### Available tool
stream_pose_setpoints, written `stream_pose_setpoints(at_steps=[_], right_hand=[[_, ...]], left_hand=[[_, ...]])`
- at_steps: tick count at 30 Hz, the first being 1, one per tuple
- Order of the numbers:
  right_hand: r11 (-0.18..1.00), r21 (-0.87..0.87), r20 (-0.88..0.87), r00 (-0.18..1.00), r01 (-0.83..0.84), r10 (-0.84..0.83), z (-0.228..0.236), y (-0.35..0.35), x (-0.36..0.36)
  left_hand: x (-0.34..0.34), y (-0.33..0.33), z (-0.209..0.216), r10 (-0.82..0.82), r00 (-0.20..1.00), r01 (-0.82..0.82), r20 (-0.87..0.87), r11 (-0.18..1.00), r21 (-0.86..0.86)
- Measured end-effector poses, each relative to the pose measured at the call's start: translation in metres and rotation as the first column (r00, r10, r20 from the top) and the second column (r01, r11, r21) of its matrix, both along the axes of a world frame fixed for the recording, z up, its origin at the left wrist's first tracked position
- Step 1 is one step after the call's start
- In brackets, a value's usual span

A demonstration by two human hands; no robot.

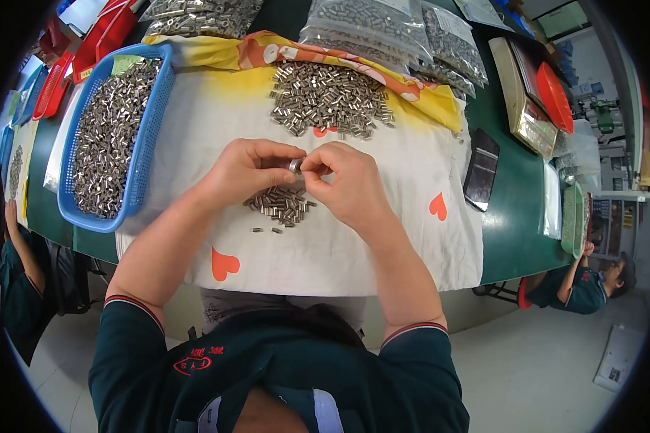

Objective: Sorting and inspecting small metal hardware fasteners at a workbench in a manufacturing facility.

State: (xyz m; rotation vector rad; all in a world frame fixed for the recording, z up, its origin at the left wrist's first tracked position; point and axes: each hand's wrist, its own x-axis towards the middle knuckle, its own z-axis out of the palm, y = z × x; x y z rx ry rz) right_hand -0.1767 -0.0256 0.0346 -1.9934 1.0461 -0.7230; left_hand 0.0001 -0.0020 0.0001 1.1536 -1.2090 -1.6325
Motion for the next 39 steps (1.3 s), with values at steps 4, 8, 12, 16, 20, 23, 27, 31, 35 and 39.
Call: stream_pose_setpoints(at_steps=[4,8,12,16,20,23,27,31,35,39], right_hand=[[1.000,-0.031,-0.070,0.998,-0.005,0.002,0.001,0.002,0.001],[0.998,0.066,-0.022,1.000,0.003,-0.001,-0.001,-0.003,-0.002],[0.976,0.212,-0.012,0.999,-0.040,0.044,0.000,-0.011,-0.011],[0.976,0.219,-0.089,0.996,0.012,0.008,0.001,-0.021,-0.022],[0.931,-0.025,-0.161,0.917,0.365,-0.364,-0.013,-0.041,-0.036],[0.933,-0.256,-0.252,0.914,0.253,-0.317,-0.029,-0.043,-0.029],[0.908,-0.388,-0.369,0.876,0.160,-0.312,-0.036,-0.039,-0.018],[0.907,-0.401,-0.415,0.856,0.132,-0.308,-0.028,-0.035,-0.017],[0.992,0.052,-0.131,0.985,0.117,-0.109,0.001,-0.019,-0.016],[0.991,0.119,-0.083,0.994,-0.056,0.066,0.003,-0.010,-0.010]], left_hand=[[-0.003,0.001,0.005,-0.035,0.996,0.040,0.085,0.998,-0.051],[-0.001,0.000,0.008,-0.040,0.990,0.045,0.139,0.998,-0.037],[-0.001,0.000,0.005,-0.061,0.996,0.060,0.070,0.998,0.015],[-0.004,0.007,0.003,-0.130,0.980,0.143,0.151,0.987,-0.078],[-0.005,0.006,0.009,-0.198,0.966,0.221,0.167,0.966,-0.134],[-0.004,0.005,0.006,-0.161,0.986,0.163,0.046,0.986,-0.036],[-0.003,0.003,0.004,-0.149,0.988,0.150,0.038,0.989,-0.018],[-0.002,0.003,-0.001,-0.141,0.990,0.140,-0.014,0.990,-0.011],[-0.002,0.001,-0.002,-0.018,0.986,0.025,-0.165,0.999,0.040],[-0.001,-0.001,-0.004,-0.020,0.964,0.034,-0.263,0.998,0.047]])
